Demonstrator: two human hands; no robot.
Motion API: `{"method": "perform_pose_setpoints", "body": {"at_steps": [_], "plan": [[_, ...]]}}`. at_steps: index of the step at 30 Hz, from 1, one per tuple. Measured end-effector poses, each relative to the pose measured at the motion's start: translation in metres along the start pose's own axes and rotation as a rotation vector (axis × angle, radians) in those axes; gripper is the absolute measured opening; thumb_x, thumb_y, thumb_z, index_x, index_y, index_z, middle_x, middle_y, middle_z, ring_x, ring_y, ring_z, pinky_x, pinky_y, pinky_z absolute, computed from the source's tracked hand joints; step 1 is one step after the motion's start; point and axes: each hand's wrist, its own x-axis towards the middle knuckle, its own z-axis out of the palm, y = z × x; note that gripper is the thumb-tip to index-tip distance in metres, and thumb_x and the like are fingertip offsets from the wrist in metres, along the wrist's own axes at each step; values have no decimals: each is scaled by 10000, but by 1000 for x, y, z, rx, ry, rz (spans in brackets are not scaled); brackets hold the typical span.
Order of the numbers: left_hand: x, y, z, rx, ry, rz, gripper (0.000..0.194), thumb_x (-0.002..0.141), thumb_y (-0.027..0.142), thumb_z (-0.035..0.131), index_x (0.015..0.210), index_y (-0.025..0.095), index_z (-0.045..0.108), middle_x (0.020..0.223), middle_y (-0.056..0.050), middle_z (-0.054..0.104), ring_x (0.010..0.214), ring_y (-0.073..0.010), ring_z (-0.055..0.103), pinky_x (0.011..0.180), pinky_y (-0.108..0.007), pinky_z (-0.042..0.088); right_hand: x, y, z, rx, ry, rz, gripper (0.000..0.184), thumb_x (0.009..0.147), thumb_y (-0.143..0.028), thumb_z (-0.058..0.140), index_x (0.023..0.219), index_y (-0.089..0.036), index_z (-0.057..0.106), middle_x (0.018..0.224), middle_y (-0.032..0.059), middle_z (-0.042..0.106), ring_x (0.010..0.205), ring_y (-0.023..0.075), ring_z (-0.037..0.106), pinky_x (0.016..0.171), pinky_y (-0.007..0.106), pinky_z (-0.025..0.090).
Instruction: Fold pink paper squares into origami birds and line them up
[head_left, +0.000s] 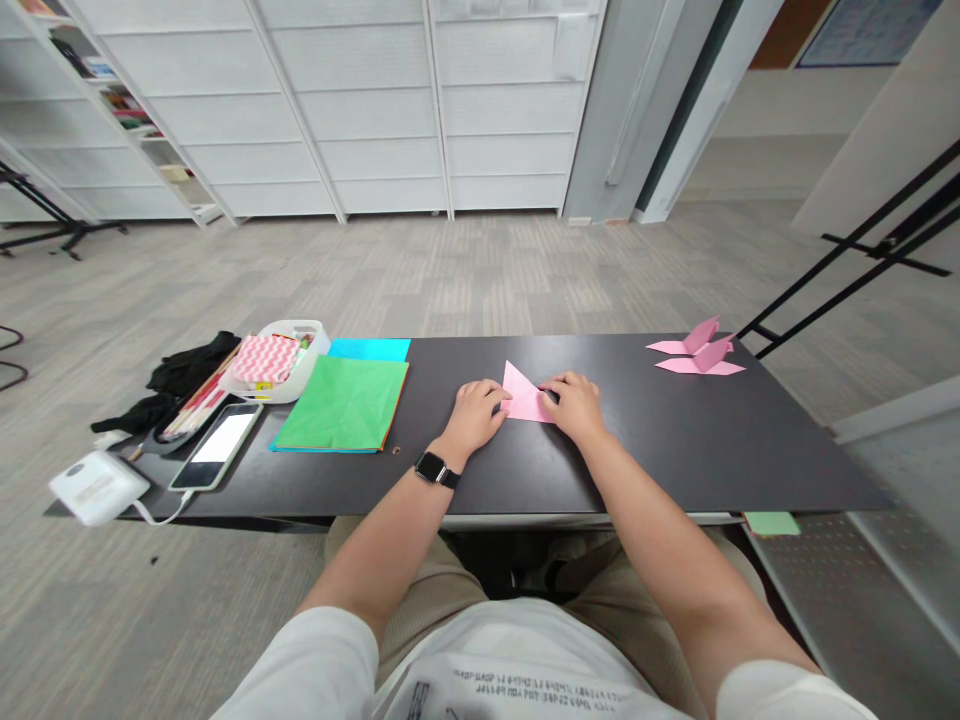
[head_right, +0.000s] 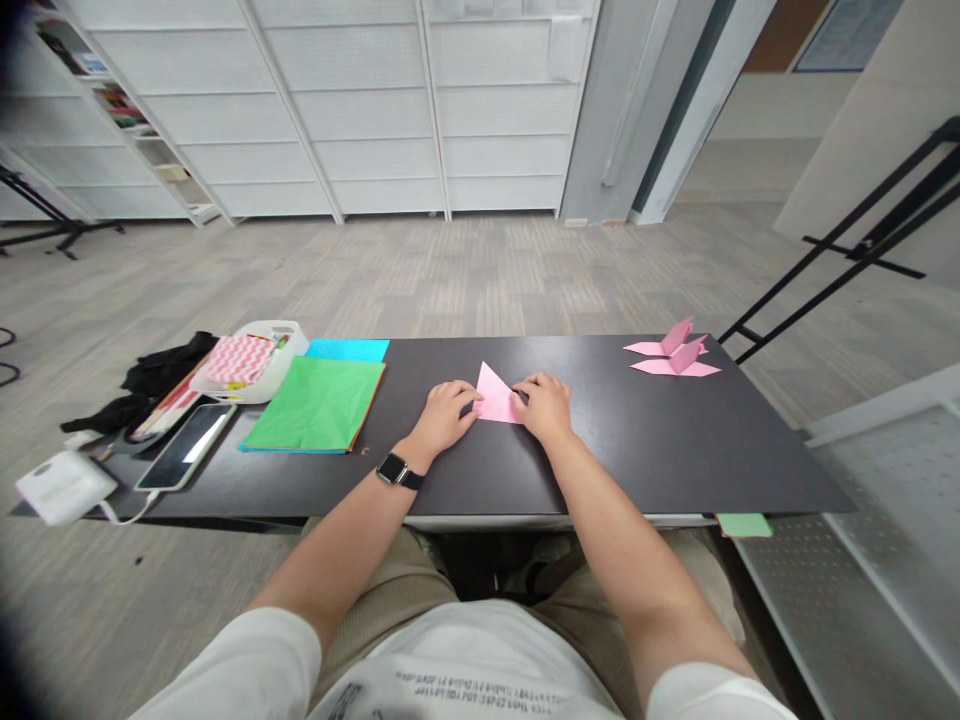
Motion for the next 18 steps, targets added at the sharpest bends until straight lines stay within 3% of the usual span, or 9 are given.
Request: {"method": "perform_pose_setpoints", "body": {"at_steps": [9, 12, 15, 18], "plan": [[1, -1, -1, 16, 1, -34, 277, 953, 301, 708, 1230, 297, 722, 1280, -58, 674, 1233, -283, 578, 1142, -482, 387, 4, 0, 4, 161, -3, 33, 141, 889, -288, 694, 964, -280, 813, 1099, 45, 715, 1104, 252, 611, 1021, 421, 412], [1, -1, -2, -7, 70, -92, 336, 953, 295, 704, 1288, 284, 691, 1284, -80, 673, 1243, -302, 582, 1144, -506, 401, 11, 3, 0, 299, 35, 66, 115, 852, -275, 693, 899, -250, 795, 1052, 45, 708, 1039, 229, 649, 1006, 387, 462], [3, -2, -1, -184, 223, -179, 387, 983, 300, 651, 1367, 259, 629, 1261, -96, 678, 1161, -274, 630, 1098, -475, 473, 21, 2, -11, 409, 149, 97, 134, 851, -326, 693, 881, -240, 791, 1010, 59, 711, 1017, 243, 661, 1007, 392, 483], [5, -3, 1, -536, 315, -278, 394, 994, 355, 644, 1371, 250, 596, 1208, -91, 701, 977, -218, 681, 955, -410, 569, 27, -8, -20, 477, 287, 109, 200, 882, -400, 678, 904, -230, 782, 1005, 76, 712, 1023, 262, 660, 1007, 412, 488]]}}
